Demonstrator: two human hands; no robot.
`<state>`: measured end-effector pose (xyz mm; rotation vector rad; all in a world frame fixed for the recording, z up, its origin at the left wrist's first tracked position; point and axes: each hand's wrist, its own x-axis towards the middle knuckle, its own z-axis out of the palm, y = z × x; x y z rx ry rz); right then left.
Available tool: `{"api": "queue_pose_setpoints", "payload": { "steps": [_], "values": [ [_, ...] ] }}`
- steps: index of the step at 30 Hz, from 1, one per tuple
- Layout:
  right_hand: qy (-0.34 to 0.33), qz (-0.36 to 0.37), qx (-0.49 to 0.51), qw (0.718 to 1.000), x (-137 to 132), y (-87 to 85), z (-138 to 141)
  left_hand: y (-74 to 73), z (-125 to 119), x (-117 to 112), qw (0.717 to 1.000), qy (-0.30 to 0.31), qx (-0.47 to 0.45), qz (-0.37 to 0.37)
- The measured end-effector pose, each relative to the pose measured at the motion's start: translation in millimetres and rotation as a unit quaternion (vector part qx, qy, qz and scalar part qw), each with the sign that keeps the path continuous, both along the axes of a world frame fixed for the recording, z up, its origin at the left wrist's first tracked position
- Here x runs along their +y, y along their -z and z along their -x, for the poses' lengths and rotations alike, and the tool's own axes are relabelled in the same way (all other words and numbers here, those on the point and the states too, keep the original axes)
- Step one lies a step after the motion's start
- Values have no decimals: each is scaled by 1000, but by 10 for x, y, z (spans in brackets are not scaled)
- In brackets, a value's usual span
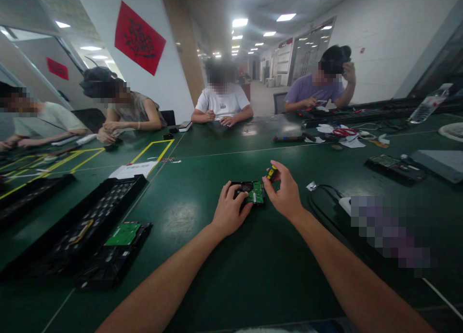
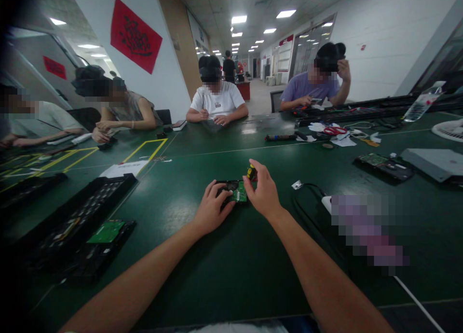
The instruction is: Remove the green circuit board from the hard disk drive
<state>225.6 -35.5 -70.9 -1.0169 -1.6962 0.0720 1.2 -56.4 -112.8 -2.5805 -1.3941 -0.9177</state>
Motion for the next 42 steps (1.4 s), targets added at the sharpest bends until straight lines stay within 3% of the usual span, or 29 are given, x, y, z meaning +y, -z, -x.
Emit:
{"api": "queue_pose_setpoints", "payload": {
  "steps": [7,15,27,42],
  "values": [
    [-43,6,21,999,22,79,-25,0,-36,-42,999,4,32,5],
    [-70,34,16,997,11,50,-13,-2,-49,-63,999,-5,43,29],
    [-73,67,3,995,-13,11,-37,-17,-42,-64,998,-4,31,50],
    [-54,45,-28,997,-11,4,32,9,8,-49,999,6,27,42]
  ]
}}
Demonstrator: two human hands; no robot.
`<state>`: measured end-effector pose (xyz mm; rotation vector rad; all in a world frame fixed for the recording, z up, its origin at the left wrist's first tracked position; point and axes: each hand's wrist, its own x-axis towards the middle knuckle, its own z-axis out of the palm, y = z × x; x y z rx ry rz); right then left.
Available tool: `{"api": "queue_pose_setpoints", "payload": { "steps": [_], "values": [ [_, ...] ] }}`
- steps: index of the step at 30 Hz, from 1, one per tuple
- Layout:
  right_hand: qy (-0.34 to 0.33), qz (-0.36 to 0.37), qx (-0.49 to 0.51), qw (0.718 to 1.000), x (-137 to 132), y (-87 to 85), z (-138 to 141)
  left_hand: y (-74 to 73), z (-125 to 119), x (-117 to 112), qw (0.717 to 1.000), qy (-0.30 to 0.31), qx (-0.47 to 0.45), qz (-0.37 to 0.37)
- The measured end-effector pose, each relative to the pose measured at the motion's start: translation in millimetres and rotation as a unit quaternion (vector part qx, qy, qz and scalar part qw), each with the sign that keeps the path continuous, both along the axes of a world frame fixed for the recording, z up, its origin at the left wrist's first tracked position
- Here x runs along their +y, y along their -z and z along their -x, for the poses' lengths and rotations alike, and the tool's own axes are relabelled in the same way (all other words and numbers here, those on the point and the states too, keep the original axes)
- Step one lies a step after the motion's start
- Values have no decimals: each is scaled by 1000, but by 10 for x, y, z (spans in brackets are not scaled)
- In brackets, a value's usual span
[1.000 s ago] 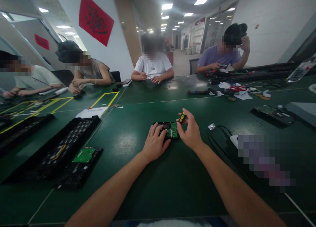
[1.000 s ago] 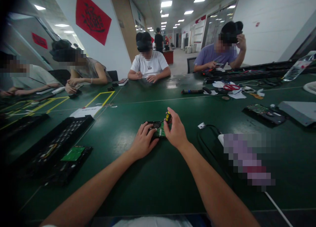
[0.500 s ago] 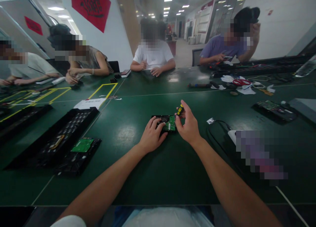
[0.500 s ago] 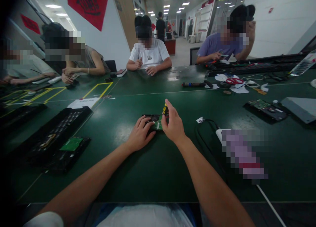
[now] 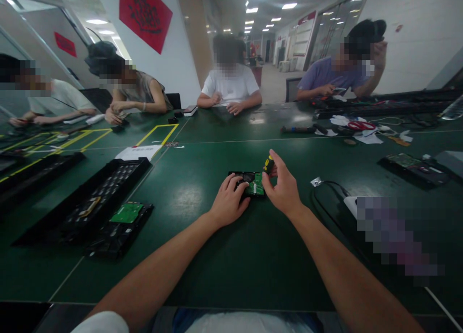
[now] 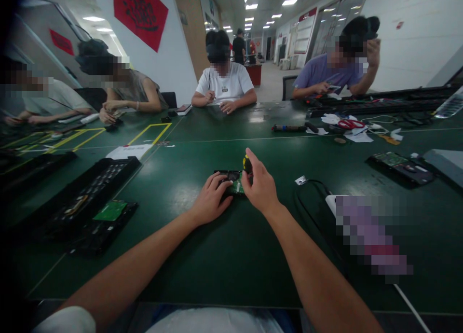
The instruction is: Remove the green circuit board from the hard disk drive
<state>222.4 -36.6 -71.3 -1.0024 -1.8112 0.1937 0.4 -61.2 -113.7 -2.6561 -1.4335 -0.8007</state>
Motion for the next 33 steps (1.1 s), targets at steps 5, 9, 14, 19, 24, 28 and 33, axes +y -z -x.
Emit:
{"api": "queue_pose_setpoints", "payload": {
  "steps": [5,9,14,19,24,28,33],
  "values": [
    [18,-14,-4,1000,40,34,-23,0,11,-7,1000,7,-5,-11],
    [35,-29,-8,999,75,52,-53,9,22,-2,1000,13,-12,-20],
    [30,-18,1,999,65,53,-65,32,22,-3,999,4,-21,-24],
    [22,-8,40,999,51,57,-52,50,23,-1,1000,0,-20,-22],
    [58,-27,38,997,48,56,-45,56,31,9,1000,2,-20,-18],
    [48,-35,28,998,43,48,-54,46,34,4,1000,2,-20,-17],
    [12,-12,38,999,53,59,-43,51,44,-1,999,9,-25,-18]
  ]
}}
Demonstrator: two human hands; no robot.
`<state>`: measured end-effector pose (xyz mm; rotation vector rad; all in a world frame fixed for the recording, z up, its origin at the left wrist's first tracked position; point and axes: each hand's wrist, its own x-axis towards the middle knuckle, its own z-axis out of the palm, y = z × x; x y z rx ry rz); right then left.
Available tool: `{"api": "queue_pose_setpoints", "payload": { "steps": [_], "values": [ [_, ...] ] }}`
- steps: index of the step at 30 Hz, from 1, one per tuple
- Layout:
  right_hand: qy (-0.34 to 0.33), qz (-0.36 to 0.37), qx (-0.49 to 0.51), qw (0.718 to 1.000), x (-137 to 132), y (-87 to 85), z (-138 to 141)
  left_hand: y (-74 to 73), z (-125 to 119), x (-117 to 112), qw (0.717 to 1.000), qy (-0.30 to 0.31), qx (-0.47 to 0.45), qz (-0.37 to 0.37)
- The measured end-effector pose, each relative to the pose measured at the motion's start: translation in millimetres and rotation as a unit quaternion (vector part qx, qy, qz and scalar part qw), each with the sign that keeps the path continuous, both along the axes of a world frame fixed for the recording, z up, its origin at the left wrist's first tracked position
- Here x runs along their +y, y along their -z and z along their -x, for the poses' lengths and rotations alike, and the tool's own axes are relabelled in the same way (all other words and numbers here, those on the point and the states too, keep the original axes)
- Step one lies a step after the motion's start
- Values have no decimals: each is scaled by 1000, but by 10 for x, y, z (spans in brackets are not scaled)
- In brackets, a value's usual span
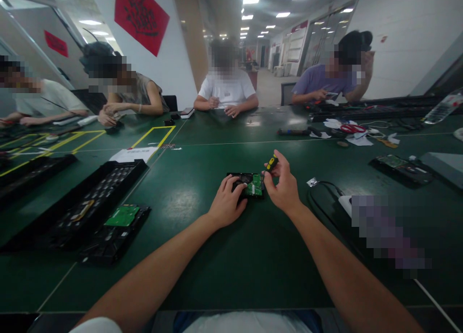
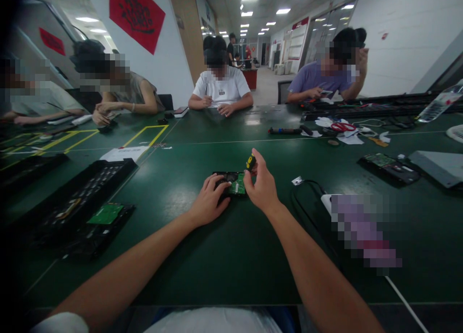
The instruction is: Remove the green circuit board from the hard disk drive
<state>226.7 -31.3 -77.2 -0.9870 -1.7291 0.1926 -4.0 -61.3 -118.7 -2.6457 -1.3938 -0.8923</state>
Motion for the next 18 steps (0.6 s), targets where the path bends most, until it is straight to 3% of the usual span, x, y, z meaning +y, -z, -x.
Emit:
{"api": "queue_pose_setpoints", "payload": {
  "steps": [11,18],
  "values": [
    [27,-29,-9,999,-3,26,42,9,-4,-10,1000,-3,-4,-3],
    [-11,-13,-14,1000,-18,10,48,16,-1,-2,1000,-5,-3,2]
  ]
}}
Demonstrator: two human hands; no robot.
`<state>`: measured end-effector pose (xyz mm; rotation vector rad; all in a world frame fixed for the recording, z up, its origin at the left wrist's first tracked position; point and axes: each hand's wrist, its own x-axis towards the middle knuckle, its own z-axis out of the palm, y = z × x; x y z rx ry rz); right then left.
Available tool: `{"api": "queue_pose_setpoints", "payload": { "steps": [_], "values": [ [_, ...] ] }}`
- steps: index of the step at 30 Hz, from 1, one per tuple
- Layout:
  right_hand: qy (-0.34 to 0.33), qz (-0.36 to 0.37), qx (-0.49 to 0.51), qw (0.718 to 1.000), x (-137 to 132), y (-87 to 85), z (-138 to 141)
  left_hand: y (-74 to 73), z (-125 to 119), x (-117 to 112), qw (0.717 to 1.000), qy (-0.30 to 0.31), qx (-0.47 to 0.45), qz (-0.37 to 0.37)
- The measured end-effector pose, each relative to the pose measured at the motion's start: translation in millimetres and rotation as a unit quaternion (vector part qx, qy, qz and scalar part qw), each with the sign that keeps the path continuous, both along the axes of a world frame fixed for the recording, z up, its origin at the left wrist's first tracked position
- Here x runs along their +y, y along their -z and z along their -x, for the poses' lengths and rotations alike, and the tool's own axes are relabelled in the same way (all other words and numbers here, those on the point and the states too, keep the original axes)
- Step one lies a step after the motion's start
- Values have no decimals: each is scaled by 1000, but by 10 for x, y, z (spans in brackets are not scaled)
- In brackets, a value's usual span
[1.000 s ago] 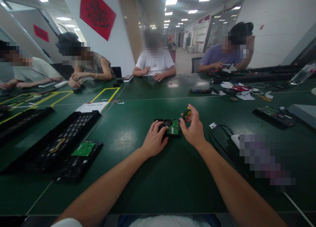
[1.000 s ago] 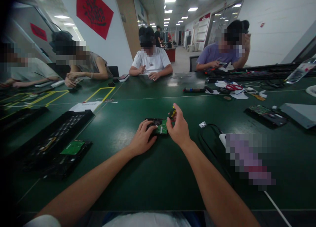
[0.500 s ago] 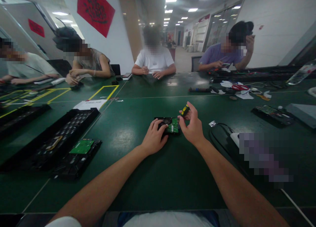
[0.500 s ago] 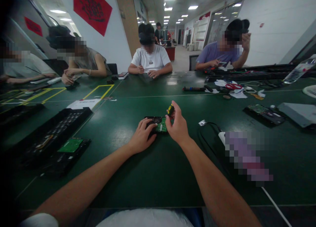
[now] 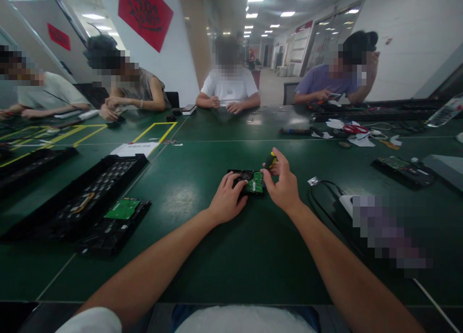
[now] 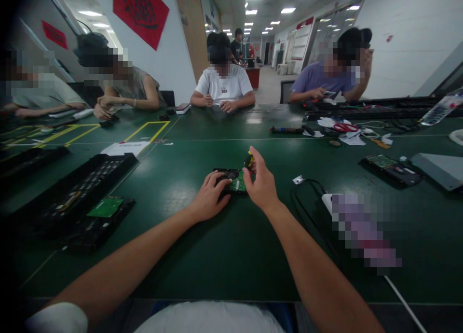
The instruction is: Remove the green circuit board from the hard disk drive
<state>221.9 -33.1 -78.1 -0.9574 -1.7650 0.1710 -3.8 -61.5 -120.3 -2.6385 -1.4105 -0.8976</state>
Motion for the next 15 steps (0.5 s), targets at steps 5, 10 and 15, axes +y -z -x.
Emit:
{"api": "queue_pose_setpoints", "payload": {
  "steps": [5,10,15],
  "values": [
    [4,-13,-10,1000,-6,23,5,-1,-1,-2,1000,-1,-4,2],
    [15,-1,-2,1000,43,53,-32,-20,-2,-15,1000,-2,2,5],
    [1,14,15,1000,51,42,-42,-17,-1,-11,1000,-1,8,6]
  ]
}}
